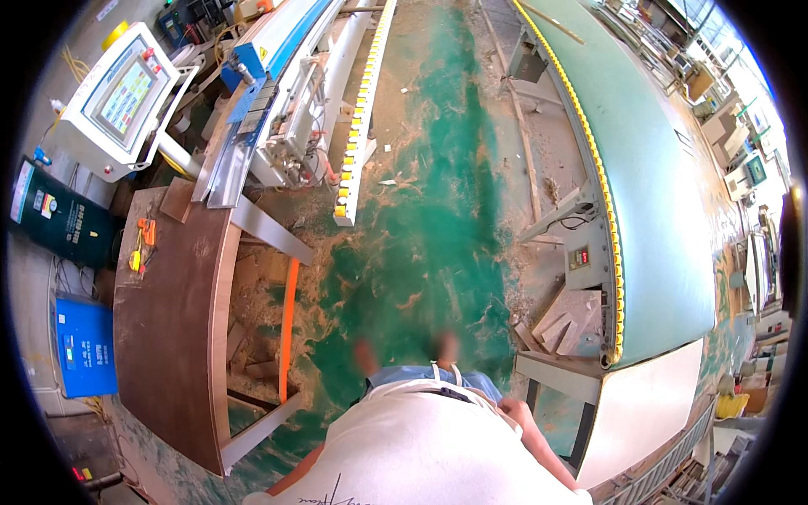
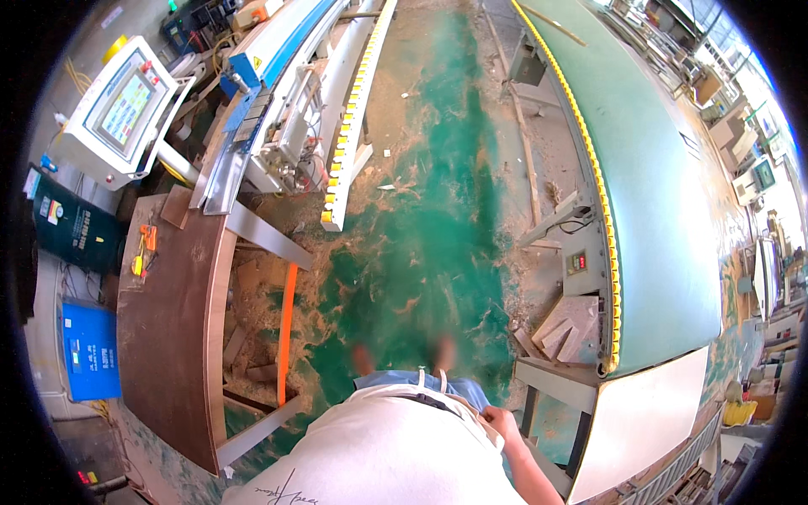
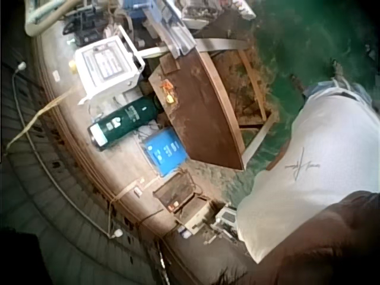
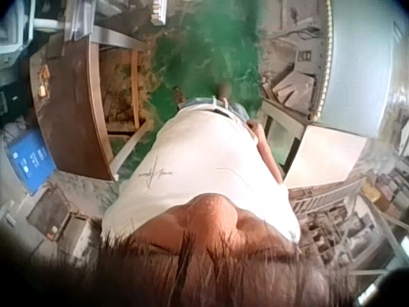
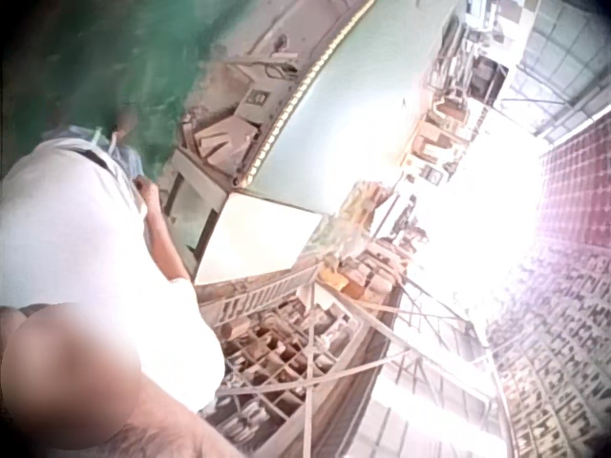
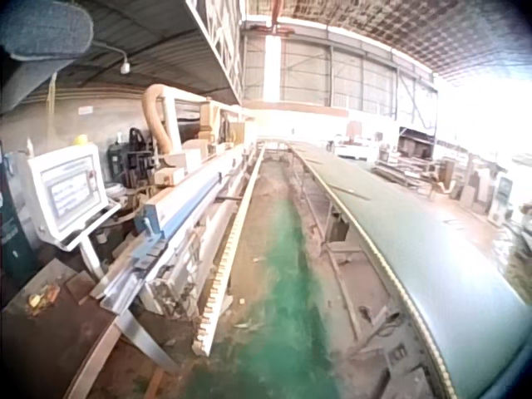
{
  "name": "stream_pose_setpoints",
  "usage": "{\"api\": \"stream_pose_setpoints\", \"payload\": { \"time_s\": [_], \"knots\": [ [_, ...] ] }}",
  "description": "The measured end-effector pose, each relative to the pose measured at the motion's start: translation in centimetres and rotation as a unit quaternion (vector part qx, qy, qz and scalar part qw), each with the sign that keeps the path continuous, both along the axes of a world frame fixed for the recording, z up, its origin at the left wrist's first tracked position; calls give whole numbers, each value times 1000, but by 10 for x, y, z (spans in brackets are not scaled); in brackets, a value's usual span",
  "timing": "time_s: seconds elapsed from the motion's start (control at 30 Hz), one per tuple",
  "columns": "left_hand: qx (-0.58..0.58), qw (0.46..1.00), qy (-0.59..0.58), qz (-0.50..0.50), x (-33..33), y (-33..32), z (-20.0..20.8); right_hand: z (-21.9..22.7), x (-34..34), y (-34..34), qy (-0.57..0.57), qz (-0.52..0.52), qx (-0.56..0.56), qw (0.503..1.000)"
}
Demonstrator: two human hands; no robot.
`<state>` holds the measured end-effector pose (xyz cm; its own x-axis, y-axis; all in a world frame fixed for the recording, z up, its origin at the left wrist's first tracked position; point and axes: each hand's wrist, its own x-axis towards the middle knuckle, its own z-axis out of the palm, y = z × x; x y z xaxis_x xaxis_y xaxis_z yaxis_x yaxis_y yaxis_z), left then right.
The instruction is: The person repeatedly picks up rectangular wooden pieces from a conveyor belt, places them into a machine, and removes the processed pieces. The person stacks the processed pieces on a nearby table.
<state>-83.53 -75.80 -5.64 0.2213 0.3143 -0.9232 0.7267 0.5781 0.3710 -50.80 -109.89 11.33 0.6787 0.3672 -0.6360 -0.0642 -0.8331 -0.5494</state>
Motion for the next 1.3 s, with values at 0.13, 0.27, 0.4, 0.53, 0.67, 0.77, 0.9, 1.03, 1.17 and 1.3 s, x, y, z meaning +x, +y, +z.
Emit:
{"api": "stream_pose_setpoints", "payload": {
  "time_s": [0.13, 0.27, 0.4, 0.53, 0.67, 0.77, 0.9, 1.03, 1.17, 1.3],
  "knots": [
    [4, 1000, -9, -10, 11, 7, -3, -26, 26, 26, 7, 147, 14, 989],
    [3, 1000, -14, -27, 22, 14, -5, -70, 38, 56, -8, 261, 102, 960],
    [-3, 999, -12, -37, 27, 18, -5, -69, 39, 92, 34, 308, 140, 940],
    [-9, 999, -13, -50, 36, 23, -4, -70, 33, 102, 95, 263, 231, 932],
    [-10, 998, -16, -56, 40, 27, 4, -48, 33, 112, 181, 203, 315, 909],
    [-13, 998, -21, -63, 46, 32, 6, -41, 41, 119, 266, 193, 383, 863],
    [-24, 997, -26, -63, 43, 36, 11, -14, 46, 124, 319, 167, 378, 853],
    [-53, 996, -37, -66, 46, 37, 28, -43, 45, 110, 369, 155, 344, 849],
    [-110, 991, -59, -55, 28, 39, 54, -11, 45, 110, 331, 187, 331, 864],
    [-168, 978, -104, -72, 19, 42, 77, -20, 57, 86, 378, 187, 297, 857]
  ]
}}
